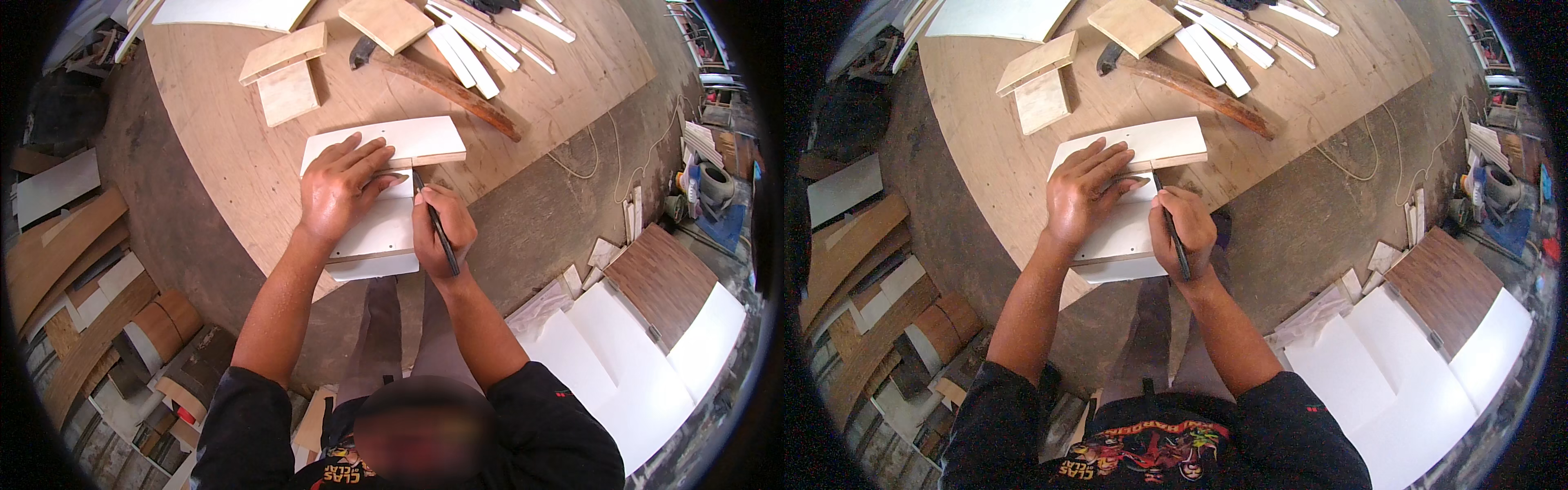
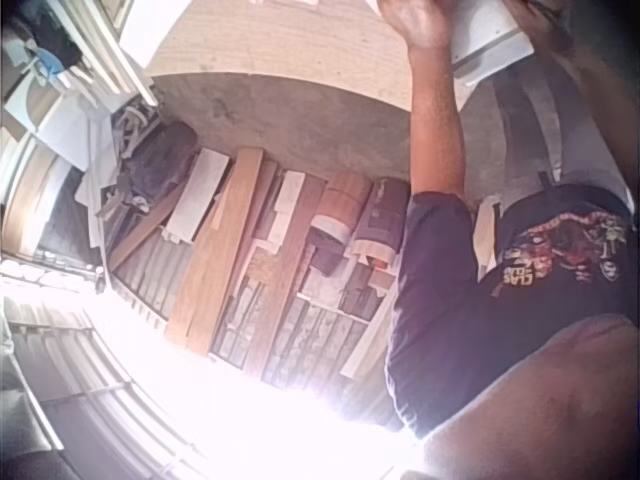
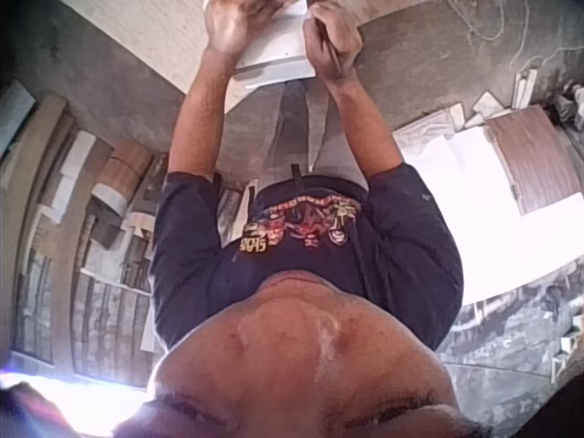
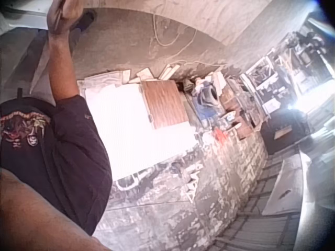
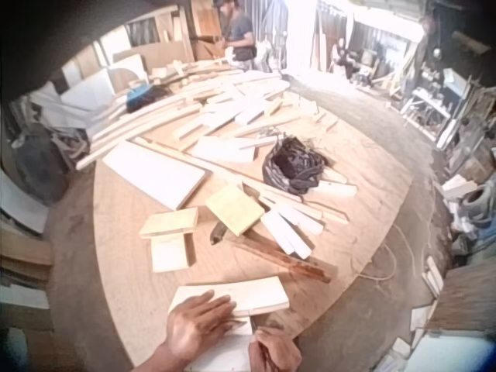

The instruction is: The person marks lines on several small wooden boards using a pen and then cuts through one board using a hand saw.

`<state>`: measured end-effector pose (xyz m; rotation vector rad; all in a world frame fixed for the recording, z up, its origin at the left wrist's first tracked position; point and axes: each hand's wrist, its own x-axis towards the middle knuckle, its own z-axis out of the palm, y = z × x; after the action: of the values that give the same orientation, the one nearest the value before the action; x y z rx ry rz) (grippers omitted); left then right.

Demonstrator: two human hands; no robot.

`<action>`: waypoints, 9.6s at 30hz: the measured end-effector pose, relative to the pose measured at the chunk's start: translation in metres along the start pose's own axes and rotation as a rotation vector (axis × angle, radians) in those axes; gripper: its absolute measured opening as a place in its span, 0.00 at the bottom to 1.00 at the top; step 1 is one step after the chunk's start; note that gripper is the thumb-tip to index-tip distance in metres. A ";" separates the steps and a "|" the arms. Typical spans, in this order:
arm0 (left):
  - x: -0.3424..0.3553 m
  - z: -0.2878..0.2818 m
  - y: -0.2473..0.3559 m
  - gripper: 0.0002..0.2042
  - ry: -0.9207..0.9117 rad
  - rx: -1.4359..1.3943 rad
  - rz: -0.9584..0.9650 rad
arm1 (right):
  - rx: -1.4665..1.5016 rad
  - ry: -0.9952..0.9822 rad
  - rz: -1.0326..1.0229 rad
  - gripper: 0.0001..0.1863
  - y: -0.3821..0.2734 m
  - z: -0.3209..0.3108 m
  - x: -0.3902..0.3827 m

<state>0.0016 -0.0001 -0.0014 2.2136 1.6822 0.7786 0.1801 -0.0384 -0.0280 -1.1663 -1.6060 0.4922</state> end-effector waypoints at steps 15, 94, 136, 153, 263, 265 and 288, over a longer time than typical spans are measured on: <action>0.002 -0.003 -0.001 0.22 -0.049 -0.040 -0.026 | -0.054 0.036 -0.055 0.14 0.006 -0.010 0.003; -0.111 -0.445 0.155 0.15 -0.229 -0.538 -0.264 | 0.502 -0.608 -0.745 0.08 -0.395 -0.065 0.165; -0.069 -0.413 0.168 0.15 -0.371 -0.568 -0.349 | 0.527 -0.647 -0.618 0.05 -0.353 -0.089 0.183; -0.057 -0.401 0.160 0.15 -0.411 -0.583 -0.336 | 0.508 -0.648 -0.545 0.04 -0.340 -0.091 0.185; -0.011 -0.307 0.123 0.54 0.790 -1.874 -0.417 | 0.765 -0.808 0.025 0.02 -0.331 -0.027 0.174; -0.010 -0.309 0.124 0.54 0.789 -1.853 -0.443 | 0.796 -0.802 0.033 0.01 -0.331 -0.024 0.172; -0.008 -0.311 0.120 0.55 0.734 -1.800 -0.494 | 0.749 -0.801 0.050 0.01 -0.325 -0.016 0.174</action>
<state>-0.0743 -0.0802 0.3131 0.2652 0.7320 1.8916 0.0550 -0.0349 0.3195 -0.4316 -1.7694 1.5779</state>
